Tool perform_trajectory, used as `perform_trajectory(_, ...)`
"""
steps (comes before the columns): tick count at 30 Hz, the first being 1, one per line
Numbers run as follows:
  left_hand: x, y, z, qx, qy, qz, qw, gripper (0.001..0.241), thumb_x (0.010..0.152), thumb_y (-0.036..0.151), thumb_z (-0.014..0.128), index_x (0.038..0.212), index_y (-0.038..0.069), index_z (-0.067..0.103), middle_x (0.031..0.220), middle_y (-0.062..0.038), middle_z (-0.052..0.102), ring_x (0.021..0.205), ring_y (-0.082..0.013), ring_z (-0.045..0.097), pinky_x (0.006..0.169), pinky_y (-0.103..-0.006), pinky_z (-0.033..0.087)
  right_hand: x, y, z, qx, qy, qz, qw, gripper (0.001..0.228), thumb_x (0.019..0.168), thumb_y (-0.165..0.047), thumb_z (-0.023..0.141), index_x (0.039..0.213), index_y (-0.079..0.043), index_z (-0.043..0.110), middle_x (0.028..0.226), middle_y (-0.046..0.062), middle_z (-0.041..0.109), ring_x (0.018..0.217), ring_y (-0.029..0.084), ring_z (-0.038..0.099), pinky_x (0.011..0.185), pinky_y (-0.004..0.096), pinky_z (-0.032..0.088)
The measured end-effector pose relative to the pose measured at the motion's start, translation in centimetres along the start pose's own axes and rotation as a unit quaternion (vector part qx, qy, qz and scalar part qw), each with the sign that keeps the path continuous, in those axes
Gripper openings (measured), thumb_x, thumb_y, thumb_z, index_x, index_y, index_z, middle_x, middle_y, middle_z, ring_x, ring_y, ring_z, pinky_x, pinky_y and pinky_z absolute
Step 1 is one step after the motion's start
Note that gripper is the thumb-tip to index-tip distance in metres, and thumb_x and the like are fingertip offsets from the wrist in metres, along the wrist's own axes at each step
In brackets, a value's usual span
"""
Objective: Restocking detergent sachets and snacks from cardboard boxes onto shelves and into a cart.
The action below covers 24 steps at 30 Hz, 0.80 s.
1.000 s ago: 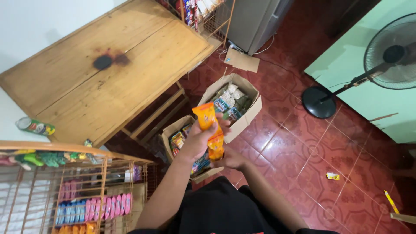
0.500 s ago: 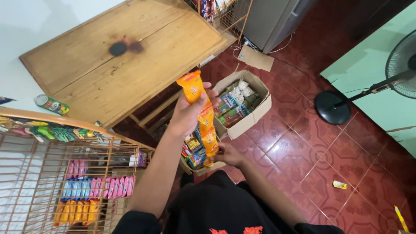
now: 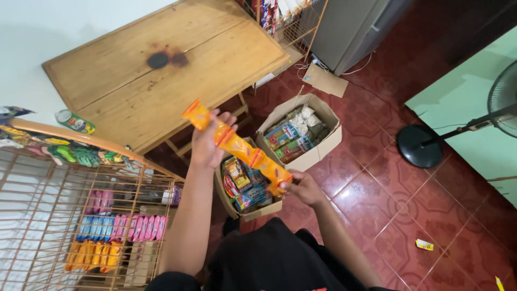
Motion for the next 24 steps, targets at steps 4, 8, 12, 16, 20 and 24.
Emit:
perform_trajectory(4,0.9,-3.2,-7.2,-0.070,0.110,-0.013,0.991,0.026,0.102,0.017,0.056,0.125,0.004,0.054,0.119,-0.017,0.069,0.114,-0.0371,0.069,0.100,-0.0547,0.057,-0.1,-1.7,-1.9,0.048,0.035,-0.036,0.998,0.025,0.087,-0.006,0.077,0.112,-0.004,0.073,0.112,0.007,0.068,0.102,0.019,0.067,0.093,0.037,0.055)
perform_trajectory(8,2.0,-9.3,-14.6,-0.110,0.140,-0.076,0.981,0.018,0.106,0.018,0.056,0.113,0.002,0.054,0.114,-0.017,0.067,0.114,-0.0369,0.068,0.104,-0.0545,0.056,-0.6,-7.7,-0.6,-0.028,0.018,-0.188,0.982,0.032,0.087,-0.007,0.079,0.118,-0.002,0.071,0.137,0.009,0.055,0.124,0.020,0.056,0.101,0.035,0.050)
perform_trajectory(12,0.3,-14.4,-17.2,-0.087,0.143,-0.166,0.972,0.023,0.104,0.020,0.053,0.108,-0.003,0.056,0.111,-0.020,0.069,0.113,-0.0362,0.070,0.103,-0.0513,0.056,-0.8,-12.6,1.9,-0.046,-0.005,-0.234,0.971,0.025,0.092,-0.011,0.075,0.114,-0.001,0.070,0.144,0.008,0.048,0.134,0.019,0.048,0.105,0.035,0.050)
perform_trajectory(16,-2.8,-17.7,-16.9,-0.074,0.166,-0.252,0.951,0.024,0.098,0.023,0.052,0.107,0.003,0.062,0.105,-0.017,0.071,0.102,-0.0329,0.070,0.096,-0.0492,0.056,0.8,-11.6,2.6,0.028,0.002,-0.177,0.984,0.024,0.101,-0.019,0.065,0.115,-0.001,0.070,0.148,0.009,0.049,0.131,0.018,0.049,0.109,0.032,0.043)
perform_trajectory(20,-6.3,-21.2,-19.1,-0.041,0.202,-0.367,0.907,0.038,0.091,0.038,0.057,0.107,0.004,0.065,0.093,-0.013,0.070,0.086,-0.0301,0.069,0.084,-0.0483,0.058,2.2,-9.6,3.7,0.031,0.006,-0.095,0.995,0.026,0.105,-0.022,0.061,0.103,0.001,0.073,0.151,0.008,0.051,0.107,0.017,0.051,0.089,0.031,0.045)
perform_trajectory(24,-9.1,-24.5,-22.3,-0.038,0.266,-0.447,0.854,0.053,0.089,0.051,0.062,0.114,0.005,0.063,0.091,-0.010,0.063,0.083,-0.0285,0.066,0.084,-0.0501,0.059,2.5,-10.6,5.9,-0.020,-0.011,-0.109,0.994,0.024,0.102,-0.018,0.063,0.100,0.002,0.075,0.146,0.008,0.051,0.124,0.012,0.054,0.095,0.030,0.048)
Point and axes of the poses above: each hand's wrist, its own x-axis towards the middle knuckle, its own z-axis out of the palm, y = z × x, the point moved 5 cm from there along x, towards the middle knuckle
